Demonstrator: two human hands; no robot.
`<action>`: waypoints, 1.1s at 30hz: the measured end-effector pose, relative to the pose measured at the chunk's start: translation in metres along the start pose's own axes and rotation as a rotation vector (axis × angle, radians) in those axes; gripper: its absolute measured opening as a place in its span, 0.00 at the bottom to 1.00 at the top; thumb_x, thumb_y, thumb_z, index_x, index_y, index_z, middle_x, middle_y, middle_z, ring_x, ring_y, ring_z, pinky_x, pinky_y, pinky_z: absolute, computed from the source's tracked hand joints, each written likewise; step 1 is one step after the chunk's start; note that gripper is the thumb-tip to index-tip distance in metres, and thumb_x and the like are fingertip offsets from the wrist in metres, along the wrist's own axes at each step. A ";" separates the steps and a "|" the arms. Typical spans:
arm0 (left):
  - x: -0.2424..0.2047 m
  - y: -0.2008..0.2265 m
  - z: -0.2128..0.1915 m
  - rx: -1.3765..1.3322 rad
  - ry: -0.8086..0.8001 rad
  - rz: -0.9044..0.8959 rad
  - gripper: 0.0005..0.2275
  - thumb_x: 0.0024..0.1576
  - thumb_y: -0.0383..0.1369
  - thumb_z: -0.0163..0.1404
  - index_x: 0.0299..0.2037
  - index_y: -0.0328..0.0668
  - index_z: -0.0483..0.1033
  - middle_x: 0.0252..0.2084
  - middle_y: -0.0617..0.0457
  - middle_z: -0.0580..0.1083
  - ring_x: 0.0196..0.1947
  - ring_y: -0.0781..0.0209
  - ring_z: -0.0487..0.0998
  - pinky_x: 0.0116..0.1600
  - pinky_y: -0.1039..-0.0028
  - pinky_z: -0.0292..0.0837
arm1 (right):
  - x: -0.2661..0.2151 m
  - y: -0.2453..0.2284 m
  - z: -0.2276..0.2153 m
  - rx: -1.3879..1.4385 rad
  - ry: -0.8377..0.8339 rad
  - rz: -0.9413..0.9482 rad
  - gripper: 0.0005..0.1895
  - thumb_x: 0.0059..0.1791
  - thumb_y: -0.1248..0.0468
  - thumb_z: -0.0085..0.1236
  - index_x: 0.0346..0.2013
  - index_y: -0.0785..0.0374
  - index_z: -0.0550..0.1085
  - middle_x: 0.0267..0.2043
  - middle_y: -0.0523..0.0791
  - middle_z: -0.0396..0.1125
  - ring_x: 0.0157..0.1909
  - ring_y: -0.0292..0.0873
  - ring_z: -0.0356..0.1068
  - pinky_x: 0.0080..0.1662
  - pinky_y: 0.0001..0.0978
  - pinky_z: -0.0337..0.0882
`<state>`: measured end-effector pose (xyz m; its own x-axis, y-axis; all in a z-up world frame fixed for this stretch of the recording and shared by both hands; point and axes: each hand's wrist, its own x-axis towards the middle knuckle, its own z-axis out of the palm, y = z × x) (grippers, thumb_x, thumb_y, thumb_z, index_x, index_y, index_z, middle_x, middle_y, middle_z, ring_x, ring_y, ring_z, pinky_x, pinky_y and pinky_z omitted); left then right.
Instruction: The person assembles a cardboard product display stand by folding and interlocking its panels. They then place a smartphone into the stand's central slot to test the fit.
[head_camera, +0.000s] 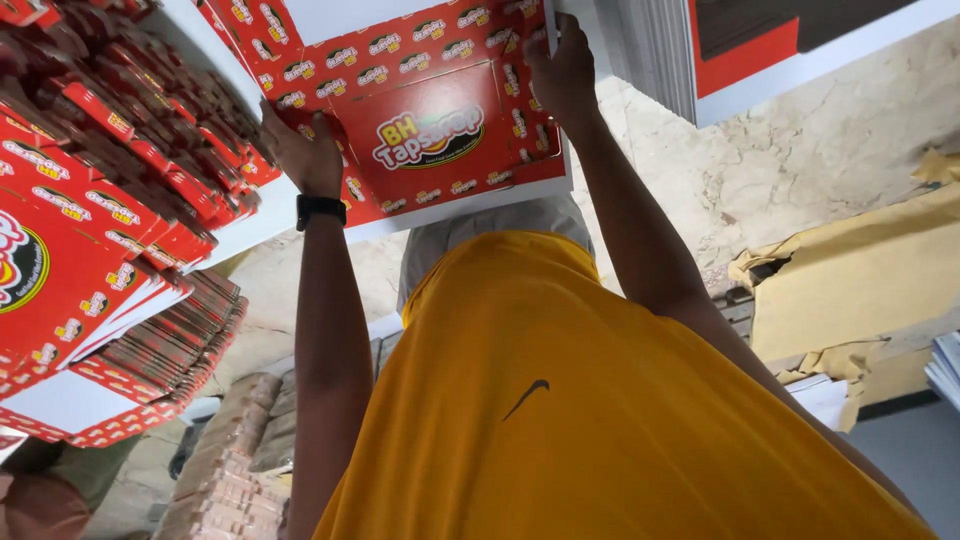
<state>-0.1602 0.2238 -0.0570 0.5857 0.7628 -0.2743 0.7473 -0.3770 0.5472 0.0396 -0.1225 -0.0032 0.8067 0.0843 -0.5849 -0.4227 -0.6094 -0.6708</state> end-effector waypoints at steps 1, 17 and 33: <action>0.001 0.003 0.002 0.027 0.000 -0.060 0.34 0.61 0.37 0.58 0.73 0.48 0.51 0.69 0.41 0.63 0.67 0.40 0.68 0.62 0.50 0.76 | -0.002 -0.001 0.000 0.005 0.018 0.001 0.30 0.53 0.46 0.54 0.62 0.58 0.61 0.62 0.47 0.68 0.59 0.44 0.77 0.45 0.34 0.83; -0.007 0.074 -0.023 -0.254 -0.006 -0.462 0.32 0.42 0.33 0.60 0.61 0.42 0.68 0.53 0.51 0.77 0.50 0.53 0.81 0.48 0.59 0.84 | 0.000 0.018 0.014 -0.094 0.188 -0.068 0.32 0.52 0.55 0.57 0.68 0.58 0.58 0.62 0.53 0.59 0.63 0.53 0.67 0.49 0.46 0.78; -0.002 0.059 -0.054 -0.624 -0.348 -0.428 0.11 0.46 0.41 0.60 0.36 0.54 0.74 0.39 0.61 0.75 0.45 0.63 0.74 0.47 0.68 0.66 | -0.010 0.020 0.007 -0.337 0.422 -0.538 0.43 0.47 0.70 0.61 0.74 0.60 0.53 0.74 0.54 0.56 0.74 0.59 0.56 0.73 0.52 0.58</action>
<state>-0.1345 0.2287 0.0183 0.4310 0.5290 -0.7310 0.6763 0.3469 0.6498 0.0203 -0.1298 -0.0138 0.9839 0.1707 0.0526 0.1679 -0.7830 -0.5989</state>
